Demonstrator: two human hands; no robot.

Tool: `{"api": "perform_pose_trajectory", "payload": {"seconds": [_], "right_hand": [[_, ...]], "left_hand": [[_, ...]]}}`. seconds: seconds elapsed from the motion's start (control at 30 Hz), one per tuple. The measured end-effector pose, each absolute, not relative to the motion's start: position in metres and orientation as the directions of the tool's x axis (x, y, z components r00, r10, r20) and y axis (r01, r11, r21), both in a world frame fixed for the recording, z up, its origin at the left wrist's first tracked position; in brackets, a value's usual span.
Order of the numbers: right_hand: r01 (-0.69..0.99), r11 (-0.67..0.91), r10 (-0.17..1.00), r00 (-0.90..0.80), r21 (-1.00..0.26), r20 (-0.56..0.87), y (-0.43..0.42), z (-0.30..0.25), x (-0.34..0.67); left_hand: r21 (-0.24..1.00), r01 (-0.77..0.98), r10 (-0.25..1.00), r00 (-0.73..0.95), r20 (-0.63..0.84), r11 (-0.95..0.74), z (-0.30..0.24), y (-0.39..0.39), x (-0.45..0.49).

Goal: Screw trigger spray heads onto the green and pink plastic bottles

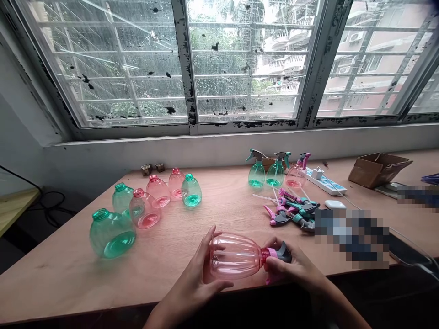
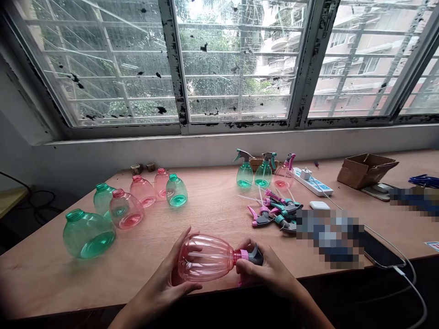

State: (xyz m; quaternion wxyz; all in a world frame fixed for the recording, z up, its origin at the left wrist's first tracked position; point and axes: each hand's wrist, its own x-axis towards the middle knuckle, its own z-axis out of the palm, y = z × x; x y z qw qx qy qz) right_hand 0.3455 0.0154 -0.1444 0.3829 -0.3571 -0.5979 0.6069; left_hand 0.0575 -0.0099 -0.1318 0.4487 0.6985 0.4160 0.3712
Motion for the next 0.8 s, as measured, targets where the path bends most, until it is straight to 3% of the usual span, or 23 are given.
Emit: {"api": "perform_pose_trajectory", "payload": {"seconds": [0.17,0.3,0.47,0.63,0.8], "right_hand": [[-0.047,-0.066,0.872,-0.488,-0.997,-0.035,0.02,-0.142,0.346],[-0.087,-0.079,0.865,-0.501,-0.993,-0.025,0.021,-0.142,0.344],[-0.096,-0.084,0.895,-0.445,-0.992,-0.033,0.023,-0.144,0.343],[-0.053,-0.089,0.929,-0.365,-0.995,-0.064,0.024,-0.145,0.344],[-0.075,-0.093,0.905,-0.423,-0.993,-0.053,0.023,-0.142,0.343]], "left_hand": [[0.975,0.157,0.935,0.342,0.094,-0.156,-0.128,-0.01,0.058],[0.965,0.227,0.946,0.32,0.056,-0.134,-0.122,-0.011,0.06],[0.951,0.241,0.942,0.317,0.112,-0.194,-0.123,-0.009,0.062],[0.89,0.398,0.937,0.339,0.085,-0.225,-0.123,-0.01,0.061],[0.936,0.318,0.914,0.406,0.009,-0.15,-0.116,-0.013,0.057]]}}
